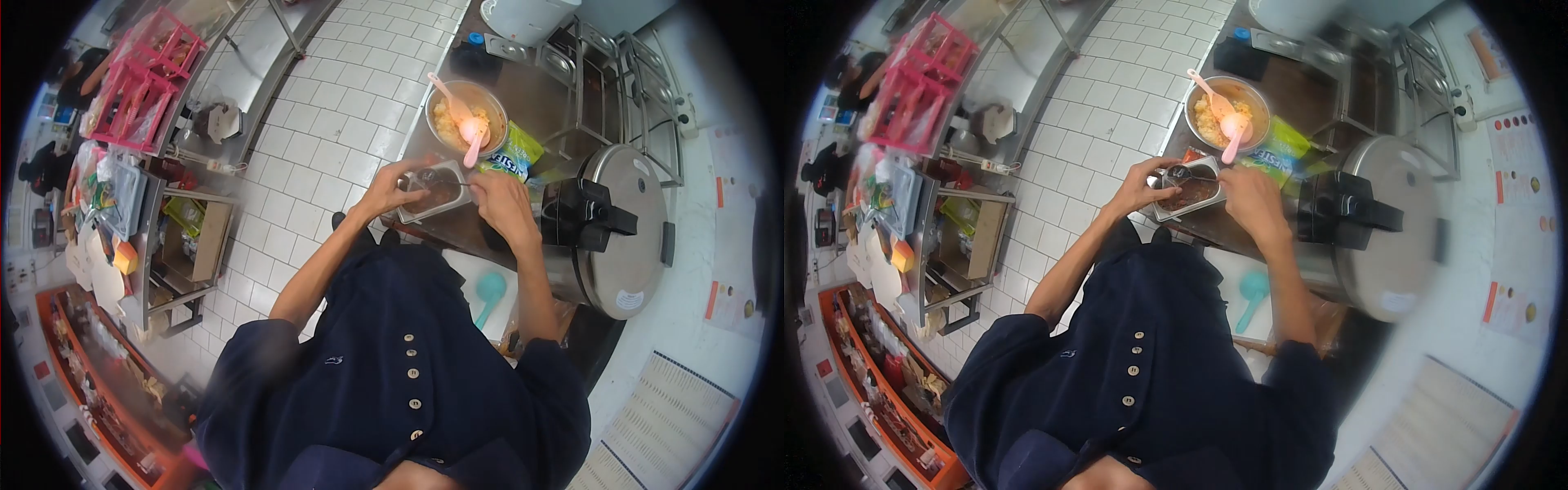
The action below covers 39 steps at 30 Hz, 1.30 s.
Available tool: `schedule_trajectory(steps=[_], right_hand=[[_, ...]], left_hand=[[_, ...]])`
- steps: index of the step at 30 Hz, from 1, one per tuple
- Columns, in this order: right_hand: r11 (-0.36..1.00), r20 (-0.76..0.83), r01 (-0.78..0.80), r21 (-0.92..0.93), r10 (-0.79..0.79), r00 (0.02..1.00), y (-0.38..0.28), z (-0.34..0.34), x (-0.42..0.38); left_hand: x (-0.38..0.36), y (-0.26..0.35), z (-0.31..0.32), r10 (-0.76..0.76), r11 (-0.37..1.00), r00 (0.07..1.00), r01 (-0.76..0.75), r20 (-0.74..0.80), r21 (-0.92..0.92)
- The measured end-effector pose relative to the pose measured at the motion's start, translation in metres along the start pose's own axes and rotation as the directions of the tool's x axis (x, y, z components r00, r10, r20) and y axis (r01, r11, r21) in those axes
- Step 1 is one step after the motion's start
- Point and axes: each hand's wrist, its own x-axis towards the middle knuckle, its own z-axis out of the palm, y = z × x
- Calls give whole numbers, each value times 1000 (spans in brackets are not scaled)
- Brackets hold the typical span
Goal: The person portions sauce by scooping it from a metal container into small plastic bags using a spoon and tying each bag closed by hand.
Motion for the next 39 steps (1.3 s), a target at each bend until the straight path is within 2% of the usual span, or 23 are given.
schedule_trajectory(steps=[7,9,10,11,13,14,16,17,19,20,21,22,23,25,26,31,33,37,39], right_hand=[[999,-20,16,38,-15,1000,-2,-21,-3],[997,-37,-60,46,61,997,5,-27,-6],[992,-7,-123,41,124,992,5,-29,-5],[992,-8,-121,39,122,993,8,-27,-3],[985,83,-160,-60,165,983,19,-12,2],[985,80,-161,-60,165,983,26,1,7],[966,222,-180,-187,220,950,39,33,14],[965,217,-182,-188,222,951,41,46,13],[999,-66,30,-30,-32,997,35,66,18],[999,-68,42,-33,-45,997,23,66,24],[969,-157,96,228,-61,986,6,64,24],[869,-239,156,470,-44,970,-10,63,21],[867,-232,149,475,-40,972,-23,61,17],[944,-264,186,273,-112,958,-40,54,15],[953,-231,174,249,-116,966,-42,53,14],[970,-321,161,181,-97,942,-38,60,14],[977,-358,149,150,-86,930,-37,59,17],[957,-334,244,155,-181,925,-27,58,23],[947,-311,274,169,-212,926,-23,61,11]], left_hand=[[-3,2,0,38,999,999,-39,-37,-18],[-5,-3,-1,47,999,996,-47,-80,3],[-6,-5,-1,56,998,992,-54,-110,23],[-6,-9,0,58,998,992,-56,-112,23],[-6,-15,0,78,997,987,-77,-142,12],[-6,-14,1,80,997,987,-79,-141,14],[-8,-11,3,124,992,971,-125,-203,8],[-10,-9,5,129,992,971,-130,-201,8],[-11,-2,5,169,985,960,-154,-225,83],[-12,2,7,204,979,943,-192,-265,69],[-12,5,8,197,980,942,-185,-272,69],[-13,7,10,238,971,924,-219,-299,95],[-14,8,11,282,959,904,-256,-322,121],[-15,11,11,267,963,918,-243,-292,117],[-15,13,14,272,962,908,-247,-320,116],[-18,20,14,242,970,913,-222,-328,99],[-18,22,14,228,974,893,-210,-388,89],[-16,24,1,173,985,894,-156,-414,74],[-22,17,1,123,992,940,-129,-319,2]])
